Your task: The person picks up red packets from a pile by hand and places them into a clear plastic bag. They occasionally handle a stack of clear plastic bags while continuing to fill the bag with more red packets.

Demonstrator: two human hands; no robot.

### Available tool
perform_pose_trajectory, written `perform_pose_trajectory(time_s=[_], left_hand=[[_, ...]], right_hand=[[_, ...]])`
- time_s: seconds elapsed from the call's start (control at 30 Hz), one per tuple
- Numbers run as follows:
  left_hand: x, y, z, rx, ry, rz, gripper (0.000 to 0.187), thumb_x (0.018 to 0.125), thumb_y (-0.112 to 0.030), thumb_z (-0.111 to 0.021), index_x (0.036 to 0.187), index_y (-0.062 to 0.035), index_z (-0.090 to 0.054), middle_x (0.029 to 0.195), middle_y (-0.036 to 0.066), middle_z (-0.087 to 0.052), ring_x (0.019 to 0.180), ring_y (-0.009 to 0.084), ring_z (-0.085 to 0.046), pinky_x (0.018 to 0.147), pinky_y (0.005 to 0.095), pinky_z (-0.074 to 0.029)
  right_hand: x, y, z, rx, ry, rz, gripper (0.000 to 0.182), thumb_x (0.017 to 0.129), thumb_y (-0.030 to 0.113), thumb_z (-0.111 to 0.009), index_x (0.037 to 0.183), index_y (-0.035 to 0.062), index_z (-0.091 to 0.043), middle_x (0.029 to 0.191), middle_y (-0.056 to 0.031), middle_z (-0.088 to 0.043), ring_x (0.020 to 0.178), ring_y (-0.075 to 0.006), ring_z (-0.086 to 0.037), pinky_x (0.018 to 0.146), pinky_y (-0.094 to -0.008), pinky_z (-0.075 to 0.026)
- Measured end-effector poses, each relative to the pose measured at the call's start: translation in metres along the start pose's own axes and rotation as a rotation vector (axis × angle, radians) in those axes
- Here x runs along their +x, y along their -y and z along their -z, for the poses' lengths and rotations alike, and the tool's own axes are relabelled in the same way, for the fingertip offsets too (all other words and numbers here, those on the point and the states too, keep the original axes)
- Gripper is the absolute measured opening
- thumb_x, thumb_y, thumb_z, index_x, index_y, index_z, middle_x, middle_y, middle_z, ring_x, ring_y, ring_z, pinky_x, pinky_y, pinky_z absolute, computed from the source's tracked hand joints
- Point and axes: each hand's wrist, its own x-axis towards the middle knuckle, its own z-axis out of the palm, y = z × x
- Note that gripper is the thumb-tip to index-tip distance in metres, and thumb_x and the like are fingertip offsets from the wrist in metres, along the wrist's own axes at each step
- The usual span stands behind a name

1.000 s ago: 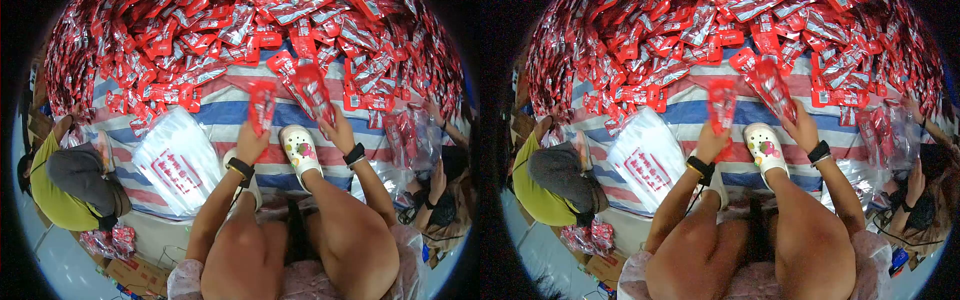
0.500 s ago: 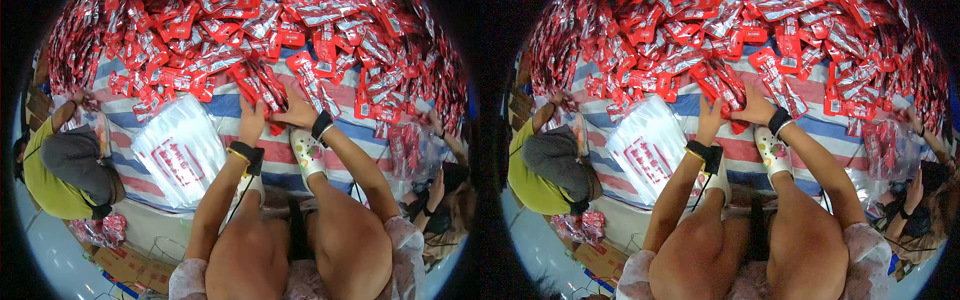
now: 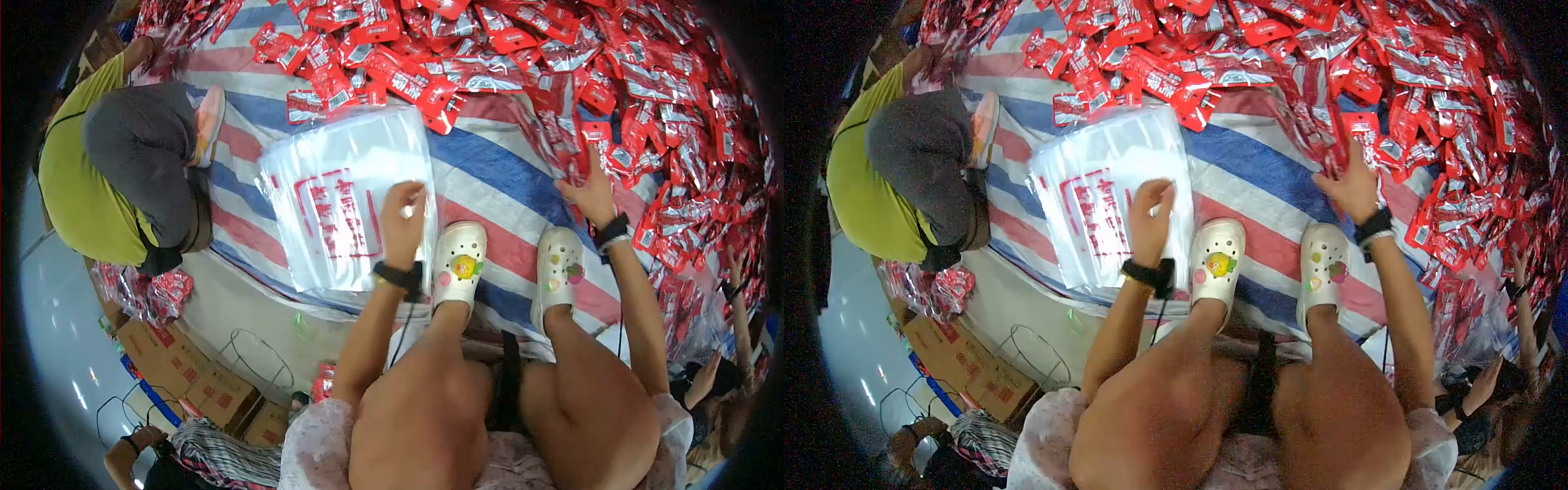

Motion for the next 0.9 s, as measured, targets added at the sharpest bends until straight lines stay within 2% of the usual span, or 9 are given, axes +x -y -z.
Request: perform_pose_trajectory(time_s=[0.13,0.23,0.37,0.47,0.5,0.6,0.77,0.83,0.9], left_hand=[[-0.048,0.069,0.035,0.365,0.101,-0.081,0.038,0.070,-0.018,-0.078,0.098,-0.0045,-0.055,0.088,0.008,-0.054,0.075,0.0166,-0.051,0.065,0.0296,-0.043],[-0.048,0.083,0.035,0.403,0.122,0.071,0.022,0.075,-0.016,-0.072,0.086,-0.0009,-0.061,0.075,0.008,-0.056,0.067,0.0231,-0.053,0.064,0.0328,-0.044],[-0.049,0.073,0.050,0.435,0.066,0.020,0.016,0.082,-0.014,-0.066,0.089,0.0005,-0.065,0.073,0.006,-0.060,0.064,0.0167,-0.053,0.061,0.0289,-0.044],[-0.063,0.068,0.072,0.153,-0.095,0.315,0.020,0.091,-0.012,-0.055,0.104,0.0001,-0.064,0.085,0.003,-0.064,0.069,0.0041,-0.051,0.061,0.0201,-0.041],[-0.060,0.044,0.075,-0.029,-0.197,0.344,0.014,0.090,-0.011,-0.056,0.093,0.0001,-0.063,0.070,0.001,-0.058,0.062,0.0067,-0.052,0.058,0.0227,-0.042],[-0.057,0.016,0.087,-0.347,-0.280,0.449,0.016,0.092,-0.020,-0.057,0.083,-0.0064,-0.056,0.076,-0.002,-0.055,0.070,0.0050,-0.045,0.063,0.0205,-0.039],[-0.061,-0.001,0.111,0.031,-0.212,0.310,0.021,0.094,-0.022,-0.054,0.081,-0.0047,-0.058,0.080,0.000,-0.055,0.070,0.0085,-0.049,0.067,0.0233,-0.039],[-0.058,-0.015,0.113,0.596,-0.231,-0.168,0.023,0.093,-0.023,-0.052,0.089,-0.0032,-0.064,0.074,0.000,-0.056,0.069,0.0099,-0.050,0.069,0.0299,-0.041],[-0.055,-0.034,0.113,0.529,-0.207,-0.096,0.020,0.092,-0.018,-0.053,0.098,-0.0016,-0.064,0.079,0.003,-0.059,0.072,0.0114,-0.055,0.070,0.0293,-0.046]], right_hand=[[-0.016,-0.003,0.011,0.035,0.017,0.115,0.089,0.061,0.024,-0.078,0.133,-0.0017,-0.033,0.123,-0.0247,-0.049,0.112,-0.0363,-0.051,0.093,-0.0396,-0.042],[-0.014,-0.028,-0.022,-0.412,0.043,0.149,0.083,0.062,0.018,-0.076,0.131,-0.0023,-0.033,0.118,-0.0205,-0.049,0.109,-0.0367,-0.049,0.091,-0.0420,-0.043],[-0.019,-0.008,-0.022,-0.477,0.074,0.135,0.085,0.063,0.020,-0.076,0.132,-0.0022,-0.032,0.127,-0.0212,-0.045,0.115,-0.0364,-0.046,0.091,-0.0416,-0.044],[-0.015,-0.019,-0.023,-0.427,0.033,0.161,0.083,0.064,0.021,-0.076,0.132,-0.0018,-0.033,0.127,-0.0227,-0.046,0.112,-0.0366,-0.049,0.089,-0.0414,-0.045],[-0.014,-0.022,-0.022,-0.392,0.062,0.157,0.082,0.065,0.022,-0.076,0.132,-0.0016,-0.034,0.125,-0.0232,-0.048,0.110,-0.0367,-0.051,0.087,-0.0413,-0.046],[-0.011,0.001,0.001,-0.200,0.051,0.106,0.077,0.067,0.023,-0.075,0.131,0.0026,-0.037,0.119,-0.0218,-0.054,0.104,-0.0350,-0.056,0.085,-0.0403,-0.048],[-0.024,0.022,0.019,-0.064,-0.004,0.163,0.073,0.068,0.023,-0.075,0.129,0.0044,-0.039,0.117,-0.0206,-0.055,0.105,-0.0342,-0.057,0.086,-0.0396,-0.048],[-0.014,-0.038,-0.016,-0.249,0.000,0.234,0.075,0.070,0.024,-0.073,0.132,0.0046,-0.037,0.120,-0.0211,-0.054,0.103,-0.0370,-0.057,0.087,-0.0396,-0.048],[-0.012,-0.018,-0.003,-0.177,0.070,0.148,0.073,0.067,0.020,-0.074,0.129,0.0018,-0.040,0.116,-0.0256,-0.054,0.106,-0.0381,-0.054,0.088,-0.0416,-0.046]])
